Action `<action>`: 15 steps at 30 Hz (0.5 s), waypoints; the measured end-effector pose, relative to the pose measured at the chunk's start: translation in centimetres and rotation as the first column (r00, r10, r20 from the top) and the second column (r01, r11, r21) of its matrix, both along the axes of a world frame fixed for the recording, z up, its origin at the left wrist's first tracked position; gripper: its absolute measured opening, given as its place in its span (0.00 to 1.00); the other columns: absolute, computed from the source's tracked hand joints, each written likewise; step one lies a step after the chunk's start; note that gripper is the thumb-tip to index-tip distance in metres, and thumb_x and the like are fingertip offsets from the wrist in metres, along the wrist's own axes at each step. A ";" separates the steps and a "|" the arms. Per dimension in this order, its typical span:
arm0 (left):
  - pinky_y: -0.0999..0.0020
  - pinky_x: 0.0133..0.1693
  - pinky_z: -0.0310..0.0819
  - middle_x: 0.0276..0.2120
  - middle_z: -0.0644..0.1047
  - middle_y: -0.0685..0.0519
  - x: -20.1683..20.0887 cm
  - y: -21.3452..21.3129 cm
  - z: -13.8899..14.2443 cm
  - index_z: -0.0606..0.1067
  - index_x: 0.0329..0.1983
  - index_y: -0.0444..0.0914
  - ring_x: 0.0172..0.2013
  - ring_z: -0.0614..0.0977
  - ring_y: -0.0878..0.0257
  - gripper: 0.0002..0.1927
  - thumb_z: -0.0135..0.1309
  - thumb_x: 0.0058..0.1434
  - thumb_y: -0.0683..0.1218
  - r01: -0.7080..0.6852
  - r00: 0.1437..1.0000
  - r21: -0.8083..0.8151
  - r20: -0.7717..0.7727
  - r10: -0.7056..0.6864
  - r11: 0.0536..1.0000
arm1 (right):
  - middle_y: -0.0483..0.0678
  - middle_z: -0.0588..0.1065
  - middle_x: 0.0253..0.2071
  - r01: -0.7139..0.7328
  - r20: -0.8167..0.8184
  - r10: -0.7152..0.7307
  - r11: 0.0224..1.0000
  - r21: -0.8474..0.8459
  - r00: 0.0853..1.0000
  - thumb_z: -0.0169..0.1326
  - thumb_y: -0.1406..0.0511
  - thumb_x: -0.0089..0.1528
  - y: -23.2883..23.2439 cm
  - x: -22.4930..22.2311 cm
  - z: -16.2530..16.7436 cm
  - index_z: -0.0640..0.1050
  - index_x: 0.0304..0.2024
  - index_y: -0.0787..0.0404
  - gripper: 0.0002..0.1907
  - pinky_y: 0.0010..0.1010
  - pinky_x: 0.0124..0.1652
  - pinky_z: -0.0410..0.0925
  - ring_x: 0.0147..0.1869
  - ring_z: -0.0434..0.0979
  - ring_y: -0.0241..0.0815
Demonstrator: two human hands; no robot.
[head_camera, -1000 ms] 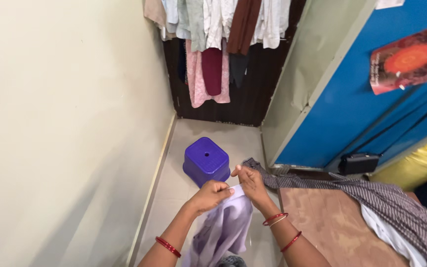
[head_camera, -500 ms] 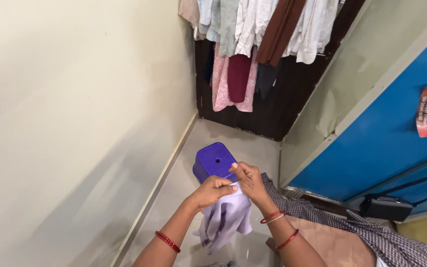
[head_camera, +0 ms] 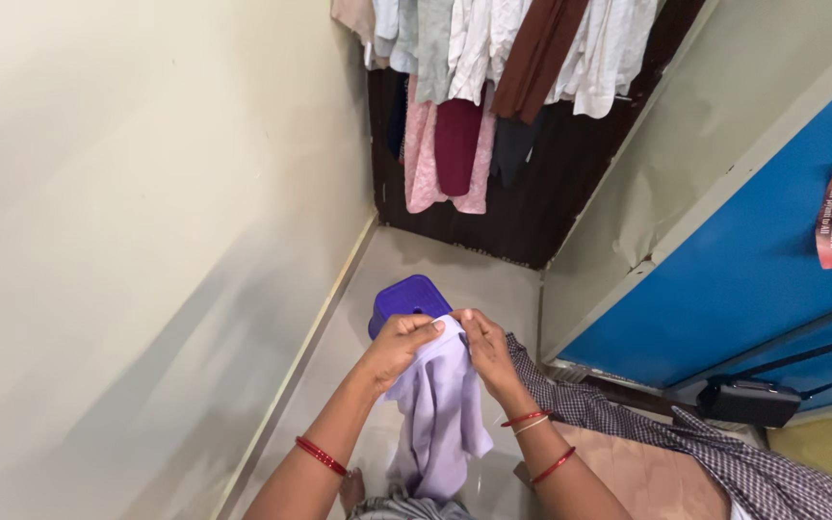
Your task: The person takes garments from a pile of clothes on the bed, threads each garment onto a hanger, and hangs it on the rail inside the wardrobe alongside the other hanging clothes. They handle white, brown, and light purple garments one at a time, adjusting each on the hanger before placing it on the rail.
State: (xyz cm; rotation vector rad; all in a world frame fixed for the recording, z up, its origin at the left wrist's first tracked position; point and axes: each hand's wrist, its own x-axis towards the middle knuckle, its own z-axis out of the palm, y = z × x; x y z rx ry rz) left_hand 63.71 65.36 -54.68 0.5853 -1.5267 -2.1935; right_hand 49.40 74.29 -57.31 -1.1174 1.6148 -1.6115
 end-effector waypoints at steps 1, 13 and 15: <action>0.75 0.35 0.73 0.31 0.81 0.58 -0.2 -0.8 0.0 0.82 0.38 0.33 0.31 0.77 0.73 0.13 0.55 0.68 0.48 0.012 1.000 0.011 -0.016 -0.012 1.000 | 0.47 0.80 0.42 -0.023 0.019 0.023 1.000 -0.012 1.000 0.39 0.50 0.72 -0.6 0.0 0.1 0.80 0.48 0.66 0.28 0.27 0.49 0.70 0.46 0.76 0.35; 0.75 0.42 0.74 0.36 0.82 0.57 -0.9 -12.0 0.6 0.81 0.47 0.33 0.36 0.80 0.72 0.14 0.53 0.68 0.47 0.094 0.992 0.018 -0.081 -0.093 0.995 | 0.56 0.75 0.57 0.226 0.114 -0.224 0.974 -0.002 0.968 0.29 0.42 0.70 -10.9 1.4 0.8 0.71 0.62 0.69 0.41 0.36 0.63 0.64 0.62 0.72 0.45; 0.75 0.43 0.75 0.37 0.83 0.57 -0.4 -14.1 0.7 0.81 0.48 0.34 0.37 0.80 0.72 0.13 0.52 0.67 0.46 0.095 0.991 0.065 -0.102 -0.088 0.993 | 0.56 0.76 0.56 0.183 0.195 -0.188 0.982 0.042 0.963 0.29 0.41 0.70 -13.0 1.9 0.5 0.72 0.61 0.70 0.42 0.35 0.61 0.65 0.60 0.74 0.44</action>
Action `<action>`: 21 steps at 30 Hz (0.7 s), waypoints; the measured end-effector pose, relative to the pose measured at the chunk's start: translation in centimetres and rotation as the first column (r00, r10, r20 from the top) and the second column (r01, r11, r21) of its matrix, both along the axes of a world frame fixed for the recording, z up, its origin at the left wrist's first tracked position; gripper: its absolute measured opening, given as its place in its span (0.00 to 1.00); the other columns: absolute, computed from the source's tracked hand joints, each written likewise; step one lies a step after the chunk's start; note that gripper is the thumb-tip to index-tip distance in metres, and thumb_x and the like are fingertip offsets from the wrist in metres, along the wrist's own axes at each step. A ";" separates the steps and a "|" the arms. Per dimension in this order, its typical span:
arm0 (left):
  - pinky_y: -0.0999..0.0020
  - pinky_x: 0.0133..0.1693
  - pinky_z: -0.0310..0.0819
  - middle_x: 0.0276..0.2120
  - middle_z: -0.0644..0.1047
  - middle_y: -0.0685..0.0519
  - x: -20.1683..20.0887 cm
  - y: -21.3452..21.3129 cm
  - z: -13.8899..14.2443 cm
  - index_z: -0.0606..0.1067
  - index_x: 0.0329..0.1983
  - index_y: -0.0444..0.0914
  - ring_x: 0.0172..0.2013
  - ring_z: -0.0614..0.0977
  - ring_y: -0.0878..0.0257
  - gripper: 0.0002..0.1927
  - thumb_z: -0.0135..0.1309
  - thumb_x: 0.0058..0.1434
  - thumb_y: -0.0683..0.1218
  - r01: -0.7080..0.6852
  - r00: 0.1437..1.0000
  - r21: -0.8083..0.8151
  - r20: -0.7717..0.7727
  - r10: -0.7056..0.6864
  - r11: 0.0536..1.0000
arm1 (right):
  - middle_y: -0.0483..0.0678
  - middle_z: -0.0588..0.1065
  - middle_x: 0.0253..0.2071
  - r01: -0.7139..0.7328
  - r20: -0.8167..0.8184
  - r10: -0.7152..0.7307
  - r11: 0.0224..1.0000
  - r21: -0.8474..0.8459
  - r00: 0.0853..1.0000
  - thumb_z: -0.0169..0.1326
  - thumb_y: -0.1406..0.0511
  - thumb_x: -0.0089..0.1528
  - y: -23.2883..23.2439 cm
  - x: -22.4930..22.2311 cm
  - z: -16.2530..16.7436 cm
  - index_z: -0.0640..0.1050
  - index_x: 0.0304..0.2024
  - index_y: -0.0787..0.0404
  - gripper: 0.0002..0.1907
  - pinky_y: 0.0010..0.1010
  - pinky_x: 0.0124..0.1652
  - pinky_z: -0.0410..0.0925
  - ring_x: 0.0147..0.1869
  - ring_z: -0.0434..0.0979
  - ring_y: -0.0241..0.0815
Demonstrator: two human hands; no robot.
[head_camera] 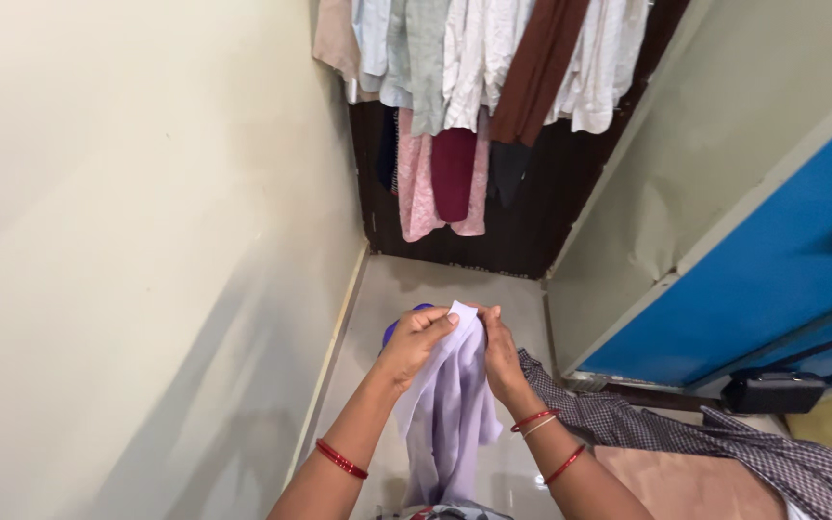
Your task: The person takes garments from a pile of clothes on the bed, threads each garment onto a hanger, and hangs it on the rail inside the wardrobe alongside the other hanging clothes. They handle white, brown, and light purple garments one at a time, adjusting each on the hanger before placing it on the rail.
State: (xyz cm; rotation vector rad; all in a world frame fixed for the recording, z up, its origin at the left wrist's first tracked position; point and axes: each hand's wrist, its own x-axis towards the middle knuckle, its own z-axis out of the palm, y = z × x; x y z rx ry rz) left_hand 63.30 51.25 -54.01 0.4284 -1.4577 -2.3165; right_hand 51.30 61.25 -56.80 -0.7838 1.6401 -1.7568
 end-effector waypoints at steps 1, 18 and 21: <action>0.74 0.43 0.74 0.37 0.82 0.56 0.3 -0.9 0.0 0.81 0.48 0.33 0.37 0.80 0.72 0.13 0.53 0.68 0.46 0.000 1.000 -0.031 -0.013 0.000 1.000 | 0.55 0.76 0.55 -0.022 0.045 0.022 1.000 0.013 0.999 0.29 0.40 0.70 -1.0 0.3 -0.2 0.72 0.61 0.70 0.43 0.34 0.60 0.65 0.58 0.74 0.43; 0.76 0.34 0.65 0.31 0.73 0.61 0.7 -10.9 -2.3 0.79 0.41 0.28 0.32 0.69 0.74 0.12 0.56 0.74 0.44 -0.139 0.970 -0.088 -0.212 0.118 0.986 | 0.48 0.71 0.66 -0.302 0.305 0.337 0.940 -0.158 0.891 0.34 0.35 0.63 -11.0 2.2 -2.0 0.66 0.68 0.63 0.47 0.35 0.67 0.59 0.70 0.68 0.40; 0.74 0.37 0.69 0.33 0.75 0.55 -0.4 -11.5 -2.1 0.81 0.43 0.29 0.35 0.74 0.71 0.11 0.58 0.68 0.44 -0.327 0.944 -0.377 -0.166 0.284 0.866 | 0.50 0.71 0.65 -0.343 0.273 0.386 0.919 -0.193 0.881 0.44 0.37 0.63 -11.6 1.7 -2.3 0.66 0.68 0.65 0.46 0.38 0.66 0.60 0.69 0.69 0.42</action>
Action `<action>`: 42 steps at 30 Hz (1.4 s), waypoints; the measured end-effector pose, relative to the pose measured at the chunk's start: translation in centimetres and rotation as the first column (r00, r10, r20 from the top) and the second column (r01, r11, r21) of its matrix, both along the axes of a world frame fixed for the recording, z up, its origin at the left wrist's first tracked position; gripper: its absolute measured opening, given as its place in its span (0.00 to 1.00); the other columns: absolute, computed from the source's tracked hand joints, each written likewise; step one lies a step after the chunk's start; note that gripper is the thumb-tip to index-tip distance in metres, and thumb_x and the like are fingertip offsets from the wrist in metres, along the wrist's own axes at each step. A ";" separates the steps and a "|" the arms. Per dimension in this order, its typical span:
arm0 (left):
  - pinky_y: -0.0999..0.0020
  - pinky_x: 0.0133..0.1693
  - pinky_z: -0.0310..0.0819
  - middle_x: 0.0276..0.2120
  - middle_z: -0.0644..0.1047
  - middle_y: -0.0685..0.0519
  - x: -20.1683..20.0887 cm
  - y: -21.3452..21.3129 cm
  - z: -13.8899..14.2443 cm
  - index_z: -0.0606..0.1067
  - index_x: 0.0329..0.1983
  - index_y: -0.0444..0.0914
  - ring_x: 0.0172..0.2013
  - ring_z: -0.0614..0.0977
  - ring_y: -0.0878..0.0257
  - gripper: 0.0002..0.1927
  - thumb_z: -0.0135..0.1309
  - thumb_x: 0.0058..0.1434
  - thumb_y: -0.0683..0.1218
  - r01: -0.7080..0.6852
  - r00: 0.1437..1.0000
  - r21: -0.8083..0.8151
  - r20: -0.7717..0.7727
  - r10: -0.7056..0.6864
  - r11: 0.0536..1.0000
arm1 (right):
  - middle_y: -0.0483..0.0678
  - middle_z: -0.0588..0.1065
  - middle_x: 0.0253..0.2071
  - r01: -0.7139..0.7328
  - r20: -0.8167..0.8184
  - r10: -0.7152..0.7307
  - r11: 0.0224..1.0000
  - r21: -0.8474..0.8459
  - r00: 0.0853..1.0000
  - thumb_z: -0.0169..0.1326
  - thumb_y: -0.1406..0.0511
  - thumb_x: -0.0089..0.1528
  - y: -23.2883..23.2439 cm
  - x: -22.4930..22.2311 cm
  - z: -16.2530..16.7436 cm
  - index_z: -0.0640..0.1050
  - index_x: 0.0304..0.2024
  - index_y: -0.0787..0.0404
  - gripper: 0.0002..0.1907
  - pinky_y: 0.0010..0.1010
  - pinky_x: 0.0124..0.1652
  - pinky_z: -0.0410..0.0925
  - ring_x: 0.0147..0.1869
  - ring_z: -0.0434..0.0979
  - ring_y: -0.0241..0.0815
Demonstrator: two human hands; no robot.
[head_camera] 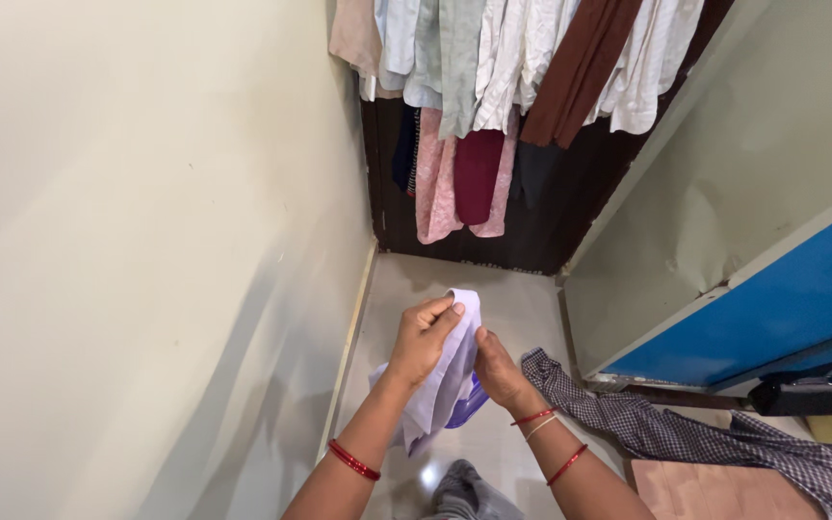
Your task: The person takes garments from a pile of clothes on the bed, threads each garment onto a hanger, and hangs it on the rail inside the wardrobe alongside the other hanging clothes. They handle white, brown, and light purple garments one at a time, adjusting each on the hanger before placing it on the rail.
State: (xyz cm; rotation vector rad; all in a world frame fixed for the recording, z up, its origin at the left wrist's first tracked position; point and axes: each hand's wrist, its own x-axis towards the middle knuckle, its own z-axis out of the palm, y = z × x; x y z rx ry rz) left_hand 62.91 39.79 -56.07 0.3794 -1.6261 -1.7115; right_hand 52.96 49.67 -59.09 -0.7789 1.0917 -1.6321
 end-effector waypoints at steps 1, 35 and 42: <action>0.73 0.38 0.70 0.35 0.77 0.54 -0.3 -0.1 0.1 0.81 0.44 0.29 0.36 0.75 0.69 0.12 0.58 0.67 0.44 -0.044 0.999 -0.055 0.015 0.045 0.998 | 0.51 0.71 0.64 -0.012 0.002 0.012 1.000 -0.008 1.000 0.48 0.38 0.63 0.1 -0.2 -0.1 0.66 0.67 0.66 0.45 0.39 0.65 0.61 0.68 0.69 0.44; 0.76 0.28 0.69 0.25 0.78 0.58 -13.6 -2.8 3.8 0.65 0.67 0.34 0.24 0.74 0.74 0.29 0.55 0.62 0.36 -0.371 0.928 0.180 0.108 0.357 0.911 | 0.46 0.78 0.52 -0.073 -0.256 0.108 0.987 0.143 0.961 0.66 0.70 0.52 -1.7 -9.8 1.7 0.73 0.59 0.64 0.32 0.33 0.58 0.69 0.55 0.78 0.37; 0.76 0.24 0.61 0.25 0.76 0.57 -14.9 -8.7 3.3 0.74 0.62 0.34 0.22 0.69 0.75 0.22 0.53 0.63 0.36 -0.248 0.968 0.185 0.077 0.238 0.951 | 0.48 0.83 0.40 0.047 -0.242 -0.011 0.988 0.144 0.970 0.62 0.71 0.59 -7.1 -10.6 1.1 0.81 0.45 0.68 0.12 0.31 0.45 0.74 0.40 0.81 0.37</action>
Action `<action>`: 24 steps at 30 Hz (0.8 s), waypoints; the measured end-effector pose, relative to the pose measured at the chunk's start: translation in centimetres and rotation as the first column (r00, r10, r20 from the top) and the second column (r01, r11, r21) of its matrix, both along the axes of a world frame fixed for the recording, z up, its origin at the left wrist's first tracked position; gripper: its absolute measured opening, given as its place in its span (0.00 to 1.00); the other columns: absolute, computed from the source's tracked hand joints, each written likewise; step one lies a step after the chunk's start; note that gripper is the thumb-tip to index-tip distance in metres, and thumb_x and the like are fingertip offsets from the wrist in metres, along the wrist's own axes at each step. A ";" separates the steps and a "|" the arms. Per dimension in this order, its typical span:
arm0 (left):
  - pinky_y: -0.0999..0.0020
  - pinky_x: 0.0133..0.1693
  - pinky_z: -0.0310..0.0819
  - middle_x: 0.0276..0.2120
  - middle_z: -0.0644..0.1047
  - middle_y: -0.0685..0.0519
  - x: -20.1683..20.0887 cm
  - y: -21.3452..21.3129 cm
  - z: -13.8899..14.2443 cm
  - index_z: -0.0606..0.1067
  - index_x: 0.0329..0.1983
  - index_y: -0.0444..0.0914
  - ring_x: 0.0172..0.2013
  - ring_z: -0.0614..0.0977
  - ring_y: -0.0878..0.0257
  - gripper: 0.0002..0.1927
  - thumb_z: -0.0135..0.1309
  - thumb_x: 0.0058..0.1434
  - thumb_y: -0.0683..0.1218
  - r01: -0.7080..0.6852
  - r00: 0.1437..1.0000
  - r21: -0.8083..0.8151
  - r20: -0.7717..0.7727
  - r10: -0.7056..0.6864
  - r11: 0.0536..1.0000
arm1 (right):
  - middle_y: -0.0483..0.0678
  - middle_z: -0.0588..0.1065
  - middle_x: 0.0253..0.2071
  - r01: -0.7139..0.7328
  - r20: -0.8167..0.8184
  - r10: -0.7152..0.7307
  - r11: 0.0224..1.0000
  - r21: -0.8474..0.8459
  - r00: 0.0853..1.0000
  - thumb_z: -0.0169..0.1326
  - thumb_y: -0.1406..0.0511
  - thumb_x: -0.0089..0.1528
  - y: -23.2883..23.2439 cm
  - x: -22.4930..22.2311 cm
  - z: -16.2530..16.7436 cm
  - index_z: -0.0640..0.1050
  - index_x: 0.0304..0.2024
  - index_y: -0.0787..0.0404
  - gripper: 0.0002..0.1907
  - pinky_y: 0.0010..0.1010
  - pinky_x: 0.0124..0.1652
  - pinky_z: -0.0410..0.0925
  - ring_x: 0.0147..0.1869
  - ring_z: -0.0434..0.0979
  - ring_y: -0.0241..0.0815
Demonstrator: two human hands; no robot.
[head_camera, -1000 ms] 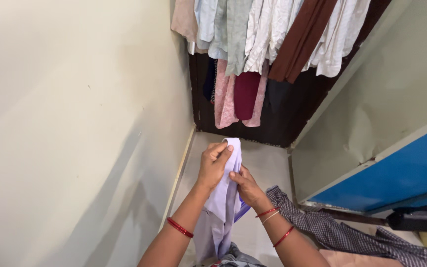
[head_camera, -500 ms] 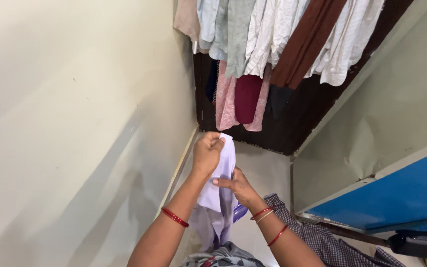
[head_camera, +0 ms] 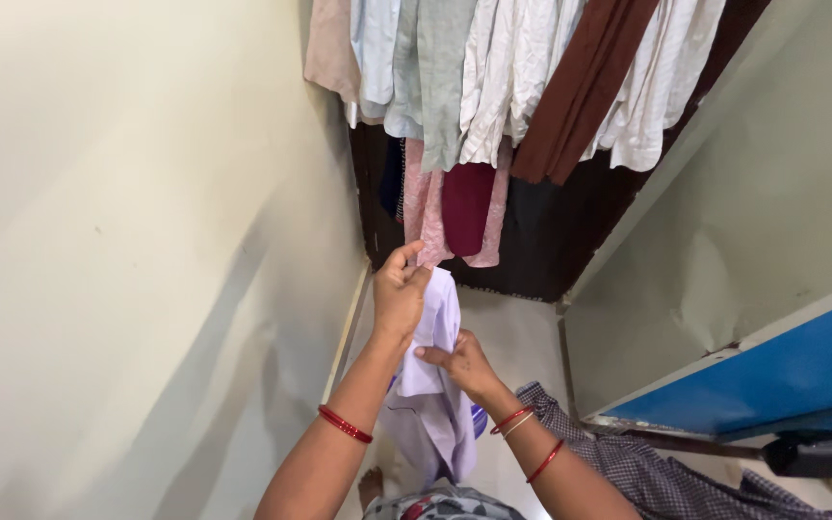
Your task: The person takes garments from a pile of clothes on the bed, threads each garment onto a hanger, and hangs it on the rail inside the wardrobe alongside the other hanging clothes. They handle white, brown, and light purple garments one at a time, adjusting each on the hanger before placing it on the rail.
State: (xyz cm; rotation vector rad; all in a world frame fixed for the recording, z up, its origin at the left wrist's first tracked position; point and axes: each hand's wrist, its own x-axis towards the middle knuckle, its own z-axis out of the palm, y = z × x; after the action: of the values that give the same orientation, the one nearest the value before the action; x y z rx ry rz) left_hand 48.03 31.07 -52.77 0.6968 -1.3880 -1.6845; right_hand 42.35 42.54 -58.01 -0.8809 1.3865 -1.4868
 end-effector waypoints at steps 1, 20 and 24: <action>0.76 0.26 0.63 0.26 0.76 0.57 0.0 -1.0 -0.2 0.75 0.61 0.34 0.24 0.70 0.74 0.21 0.53 0.64 0.37 0.010 1.000 -0.036 0.009 -0.010 0.999 | 0.49 0.83 0.37 0.020 0.034 -0.019 1.000 -0.003 0.999 0.61 0.71 0.59 -1.0 -0.1 0.1 0.82 0.43 0.69 0.10 0.32 0.41 0.74 0.37 0.82 0.38; 0.74 0.35 0.71 0.33 0.77 0.54 2.5 -15.6 -2.6 0.80 0.41 0.32 0.33 0.75 0.71 0.11 0.62 0.64 0.46 0.376 0.927 -0.117 0.034 -0.375 0.919 | 0.48 0.83 0.37 0.281 0.129 -0.270 0.956 -0.081 0.954 0.61 0.70 0.60 -16.4 0.1 1.0 0.83 0.43 0.67 0.09 0.29 0.42 0.75 0.39 0.82 0.36; 0.76 0.36 0.72 0.35 0.78 0.58 2.5 -16.9 -1.8 0.80 0.39 0.31 0.34 0.76 0.73 0.11 0.61 0.63 0.45 0.339 0.937 -0.262 0.013 -0.348 0.903 | 0.48 0.82 0.36 0.328 0.142 -0.316 0.942 -0.074 0.938 0.60 0.71 0.60 -18.2 0.7 1.5 0.83 0.41 0.69 0.08 0.29 0.41 0.74 0.38 0.82 0.37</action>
State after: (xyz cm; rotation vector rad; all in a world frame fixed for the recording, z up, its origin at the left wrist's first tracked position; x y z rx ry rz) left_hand 50.58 14.15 -54.53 0.2813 -1.7475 -1.7210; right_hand 43.04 24.33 -56.51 -0.6223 1.4212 -1.8393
